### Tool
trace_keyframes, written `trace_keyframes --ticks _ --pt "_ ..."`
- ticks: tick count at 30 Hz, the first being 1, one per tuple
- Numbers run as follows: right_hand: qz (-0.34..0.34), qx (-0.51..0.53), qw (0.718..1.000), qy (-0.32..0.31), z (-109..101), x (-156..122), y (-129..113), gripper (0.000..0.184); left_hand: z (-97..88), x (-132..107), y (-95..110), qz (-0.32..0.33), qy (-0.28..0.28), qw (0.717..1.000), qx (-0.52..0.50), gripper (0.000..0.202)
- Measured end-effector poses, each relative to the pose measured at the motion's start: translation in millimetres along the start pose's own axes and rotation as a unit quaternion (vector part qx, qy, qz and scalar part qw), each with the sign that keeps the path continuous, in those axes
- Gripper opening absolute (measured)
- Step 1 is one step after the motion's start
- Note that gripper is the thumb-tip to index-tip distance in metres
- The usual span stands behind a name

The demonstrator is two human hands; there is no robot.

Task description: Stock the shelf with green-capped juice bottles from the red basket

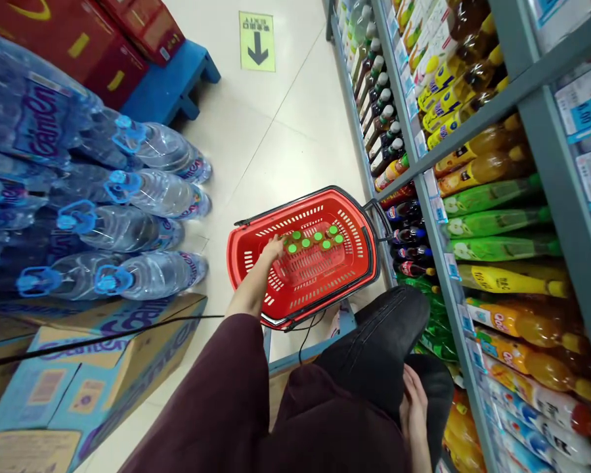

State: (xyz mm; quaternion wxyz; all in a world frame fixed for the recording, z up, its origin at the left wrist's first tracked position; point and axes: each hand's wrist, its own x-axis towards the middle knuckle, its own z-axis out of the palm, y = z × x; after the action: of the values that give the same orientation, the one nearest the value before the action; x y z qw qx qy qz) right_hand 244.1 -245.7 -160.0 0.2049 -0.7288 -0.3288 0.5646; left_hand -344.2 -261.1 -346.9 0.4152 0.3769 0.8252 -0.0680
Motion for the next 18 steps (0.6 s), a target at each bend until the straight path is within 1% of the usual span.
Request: trace_keyframes --ticks 2,5,7,9,11,14,18 --pt "-0.004 -0.014 1.000 0.003 5.1 -0.2 -4.5 0.049 4.7 14.8 2.0 0.014 -0.001 1.000 0.005 0.073" --pt "0.001 -0.024 1.000 0.013 12.9 -1.3 -11.8 0.045 15.2 30.8 9.3 0.034 -0.002 0.999 0.007 0.059" --pt "0.013 -0.022 0.999 0.019 17.1 -2.7 -16.2 0.045 25.3 38.1 14.9 0.040 -0.008 0.999 0.006 0.052" --pt "0.025 -0.019 0.999 0.029 20.3 -4.4 -19.7 0.047 37.2 43.4 19.8 0.032 -0.019 0.999 0.003 0.050" --pt "0.032 -0.015 0.998 0.042 22.8 -6.0 -22.1 0.049 48.7 46.8 23.4 0.016 -0.029 0.999 0.000 0.050" --pt "0.041 -0.008 0.998 0.054 25.9 -7.4 -24.2 0.050 62.7 47.5 26.6 -0.004 -0.028 1.000 -0.005 0.053" --pt "0.035 0.000 0.998 0.055 29.3 -7.3 -25.1 0.048 77.3 35.8 29.4 -0.031 -0.029 0.999 -0.006 0.057"
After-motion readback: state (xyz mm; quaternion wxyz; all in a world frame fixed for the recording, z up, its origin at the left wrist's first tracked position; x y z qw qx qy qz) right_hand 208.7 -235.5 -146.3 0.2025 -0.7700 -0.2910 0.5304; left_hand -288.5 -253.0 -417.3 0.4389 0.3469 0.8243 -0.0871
